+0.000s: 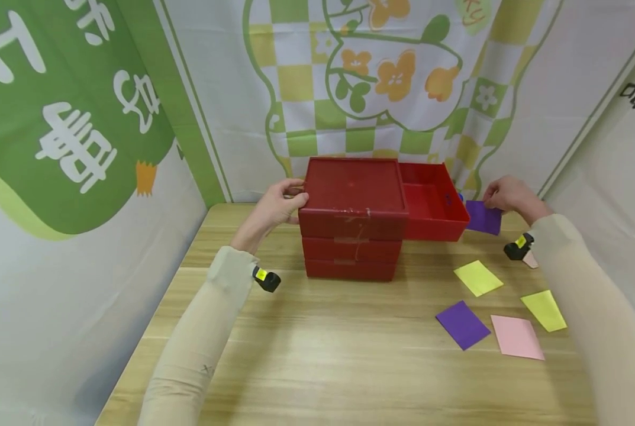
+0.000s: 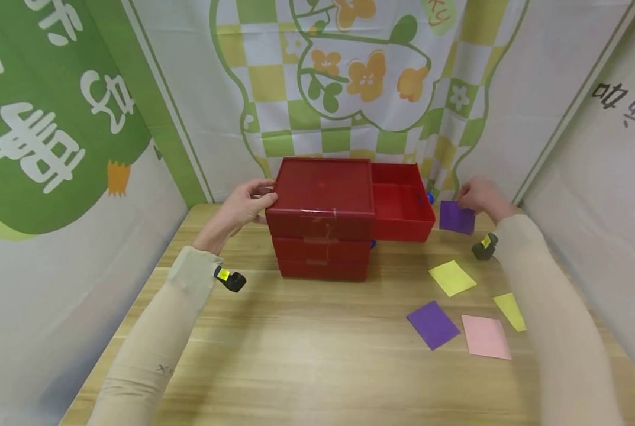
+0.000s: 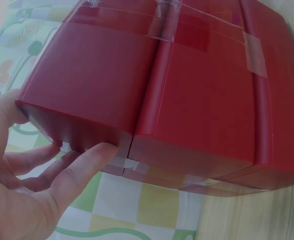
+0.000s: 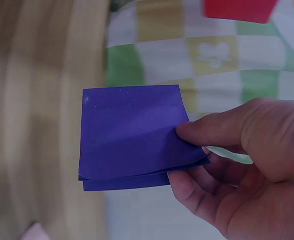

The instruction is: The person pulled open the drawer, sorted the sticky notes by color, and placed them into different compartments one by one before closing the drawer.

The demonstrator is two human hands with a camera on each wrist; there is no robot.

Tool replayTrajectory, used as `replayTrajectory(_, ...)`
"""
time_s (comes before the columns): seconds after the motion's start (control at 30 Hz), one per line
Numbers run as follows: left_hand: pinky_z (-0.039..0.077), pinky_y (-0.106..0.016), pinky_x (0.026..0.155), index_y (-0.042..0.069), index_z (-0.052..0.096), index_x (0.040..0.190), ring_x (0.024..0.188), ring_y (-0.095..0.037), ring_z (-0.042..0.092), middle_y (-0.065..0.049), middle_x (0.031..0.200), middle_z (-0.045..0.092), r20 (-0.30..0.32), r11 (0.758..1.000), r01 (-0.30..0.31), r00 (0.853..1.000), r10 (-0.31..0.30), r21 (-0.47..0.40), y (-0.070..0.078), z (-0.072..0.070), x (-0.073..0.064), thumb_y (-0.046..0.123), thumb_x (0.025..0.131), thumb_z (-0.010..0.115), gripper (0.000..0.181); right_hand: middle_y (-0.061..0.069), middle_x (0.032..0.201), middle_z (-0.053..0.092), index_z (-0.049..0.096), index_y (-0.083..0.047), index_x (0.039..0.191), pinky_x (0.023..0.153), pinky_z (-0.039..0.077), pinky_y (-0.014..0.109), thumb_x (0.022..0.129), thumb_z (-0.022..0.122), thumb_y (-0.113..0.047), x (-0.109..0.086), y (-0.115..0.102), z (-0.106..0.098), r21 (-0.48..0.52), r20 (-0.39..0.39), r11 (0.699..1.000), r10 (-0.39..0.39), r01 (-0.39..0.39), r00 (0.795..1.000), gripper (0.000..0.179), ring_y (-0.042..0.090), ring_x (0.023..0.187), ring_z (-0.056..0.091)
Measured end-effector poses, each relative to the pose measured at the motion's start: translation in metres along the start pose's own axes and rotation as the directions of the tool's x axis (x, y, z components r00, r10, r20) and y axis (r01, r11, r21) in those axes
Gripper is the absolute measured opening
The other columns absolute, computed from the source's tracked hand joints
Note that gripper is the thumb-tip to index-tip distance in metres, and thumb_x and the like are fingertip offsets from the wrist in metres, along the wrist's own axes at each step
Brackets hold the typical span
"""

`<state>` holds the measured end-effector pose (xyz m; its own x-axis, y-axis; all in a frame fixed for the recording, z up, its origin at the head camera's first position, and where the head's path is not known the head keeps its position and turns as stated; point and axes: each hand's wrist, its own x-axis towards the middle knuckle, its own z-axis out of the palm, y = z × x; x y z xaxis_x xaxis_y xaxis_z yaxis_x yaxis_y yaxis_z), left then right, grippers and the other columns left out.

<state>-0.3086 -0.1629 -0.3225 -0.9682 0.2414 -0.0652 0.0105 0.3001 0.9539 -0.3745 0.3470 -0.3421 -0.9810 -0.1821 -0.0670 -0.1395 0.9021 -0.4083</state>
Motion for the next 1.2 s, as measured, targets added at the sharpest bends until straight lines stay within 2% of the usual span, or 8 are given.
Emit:
replayTrajectory(0.23,0.060,-0.045,0.087,0.010,0.036,0.151,0.120,-0.029,0.053,-0.016,0.142,0.046,0.002,1.000,0.012,1.000,-0.012,0.000,0.001,-0.001,0.000,0.019,0.100,0.055,0.055,0.018,0.078,0.068,0.063,0.013,0.098,0.056,0.058,0.031,0.087,0.063,-0.007,0.002,-0.023,-0.035,0.050,-0.025,0.998,-0.031,0.032,0.999,0.022,0.018,0.063,0.064)
replayTrajectory(0.37,0.058,-0.048,0.090,0.010,0.036,0.151,0.118,-0.029,0.054,-0.016,0.141,0.046,0.009,1.000,0.014,1.000,-0.014,-0.008,0.001,-0.001,0.000,0.019,0.100,0.056,0.055,0.021,0.083,0.069,0.062,0.015,0.104,0.054,0.057,0.027,0.090,0.061,-0.009,0.002,-0.036,-0.051,0.052,-0.020,0.998,-0.036,0.036,0.999,0.028,0.016,0.063,0.064)
replayTrajectory(0.5,0.058,-0.049,0.090,0.010,0.036,0.151,0.117,-0.029,0.055,-0.016,0.142,0.046,0.015,1.000,0.017,1.000,-0.017,-0.013,0.000,-0.001,0.001,0.019,0.100,0.056,0.055,0.017,0.084,0.069,0.061,0.014,0.108,0.054,0.056,0.025,0.091,0.062,-0.011,0.003,-0.050,-0.064,0.066,-0.033,0.997,-0.036,0.038,0.999,0.030,0.014,0.063,0.063)
replayTrajectory(0.7,0.061,-0.043,0.085,0.011,0.035,0.151,0.118,-0.030,0.055,-0.016,0.142,0.045,0.011,1.000,0.023,1.000,-0.023,-0.010,0.001,-0.001,0.001,0.019,0.100,0.056,0.056,0.004,0.076,0.069,0.061,0.012,0.104,0.054,0.053,0.022,0.091,0.062,-0.010,0.001,-0.071,-0.078,0.091,-0.078,0.994,-0.060,0.067,0.995,0.025,0.010,0.061,0.062)
replayTrajectory(0.8,0.061,-0.041,0.083,0.011,0.035,0.151,0.119,-0.030,0.054,-0.016,0.143,0.045,0.011,1.000,0.024,1.000,-0.024,-0.005,0.001,-0.001,0.001,0.019,0.100,0.056,0.056,0.006,0.076,0.069,0.062,0.010,0.101,0.054,0.052,0.022,0.092,0.061,-0.010,0.001,-0.083,-0.084,0.059,-0.092,0.993,-0.094,0.100,0.991,0.022,0.013,0.062,0.062)
replayTrajectory(0.9,0.061,-0.040,0.083,0.012,0.035,0.151,0.119,-0.029,0.054,-0.015,0.143,0.045,0.013,1.000,0.022,1.000,-0.022,-0.003,0.001,-0.002,0.002,0.020,0.100,0.056,0.056,0.013,0.081,0.070,0.064,0.009,0.102,0.055,0.051,0.023,0.093,0.061,-0.012,-0.001,-0.096,-0.091,0.003,-0.092,0.991,-0.130,0.131,0.987,0.023,0.017,0.065,0.062)
replayTrajectory(1.2,0.062,-0.038,0.080,0.011,0.036,0.151,0.114,-0.028,0.055,-0.016,0.141,0.046,0.016,1.000,0.015,1.000,-0.015,-0.006,0.002,-0.002,0.001,0.019,0.100,0.056,0.056,0.017,0.090,0.071,0.066,0.003,0.107,0.059,0.047,0.027,0.095,0.060,-0.019,-0.008,-0.131,-0.106,-0.103,-0.119,0.984,-0.156,0.145,0.981,0.025,0.022,0.074,0.063)
